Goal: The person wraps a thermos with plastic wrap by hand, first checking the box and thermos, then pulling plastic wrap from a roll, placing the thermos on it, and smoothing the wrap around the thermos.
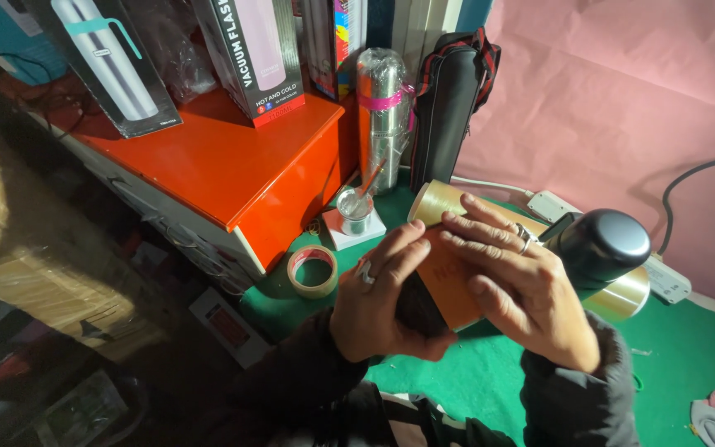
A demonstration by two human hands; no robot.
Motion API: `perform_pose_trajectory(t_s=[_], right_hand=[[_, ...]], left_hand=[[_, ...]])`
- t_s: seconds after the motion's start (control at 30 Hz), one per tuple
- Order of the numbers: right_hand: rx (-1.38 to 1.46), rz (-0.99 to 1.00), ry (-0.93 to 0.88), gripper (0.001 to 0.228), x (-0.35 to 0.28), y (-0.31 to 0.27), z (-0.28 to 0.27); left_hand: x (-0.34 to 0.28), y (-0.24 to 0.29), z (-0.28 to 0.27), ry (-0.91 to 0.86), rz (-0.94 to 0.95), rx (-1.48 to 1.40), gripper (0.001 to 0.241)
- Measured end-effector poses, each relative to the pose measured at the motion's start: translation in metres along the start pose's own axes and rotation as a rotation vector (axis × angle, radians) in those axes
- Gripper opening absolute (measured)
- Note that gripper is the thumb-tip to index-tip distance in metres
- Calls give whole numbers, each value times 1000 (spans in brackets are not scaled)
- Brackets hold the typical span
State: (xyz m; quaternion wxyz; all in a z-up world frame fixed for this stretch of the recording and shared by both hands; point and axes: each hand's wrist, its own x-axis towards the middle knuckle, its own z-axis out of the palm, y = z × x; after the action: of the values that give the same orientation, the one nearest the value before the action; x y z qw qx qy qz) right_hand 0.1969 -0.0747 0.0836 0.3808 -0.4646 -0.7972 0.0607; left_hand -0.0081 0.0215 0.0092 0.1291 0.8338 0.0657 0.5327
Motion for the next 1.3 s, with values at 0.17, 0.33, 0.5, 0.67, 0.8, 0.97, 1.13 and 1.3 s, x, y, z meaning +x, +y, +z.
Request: perform_pose_trajectory(t_s=[0.17,0.33,0.5,0.67,0.8,0.97,1.13,1.3], right_hand=[[310,-22,278,53,-13,21,45],[667,58,372,91,-41,55,95],[744,401,-71,76,-87,127,128],[425,242,-346,46,-73,123,121],[186,441,-540,42,-86,131,123],[838,230,51,123,-74,96,113],[865,30,117,115,-71,78,92],[841,-36,204,110,-74,73,82]], left_hand=[[-10,-12,5,19,-89,-17,110],[-38,-23,3,12,-210,-36,128],[-96,-38,15,-206,-514,-118,138],[-126,-38,20,-302,-707,-177,142],[-133,-43,8,-209,-676,-193,129],[-75,-39,-64,93,-549,-241,73],[-34,-87,-156,348,-569,-390,74],[-27,-192,-218,156,-284,-70,97]])
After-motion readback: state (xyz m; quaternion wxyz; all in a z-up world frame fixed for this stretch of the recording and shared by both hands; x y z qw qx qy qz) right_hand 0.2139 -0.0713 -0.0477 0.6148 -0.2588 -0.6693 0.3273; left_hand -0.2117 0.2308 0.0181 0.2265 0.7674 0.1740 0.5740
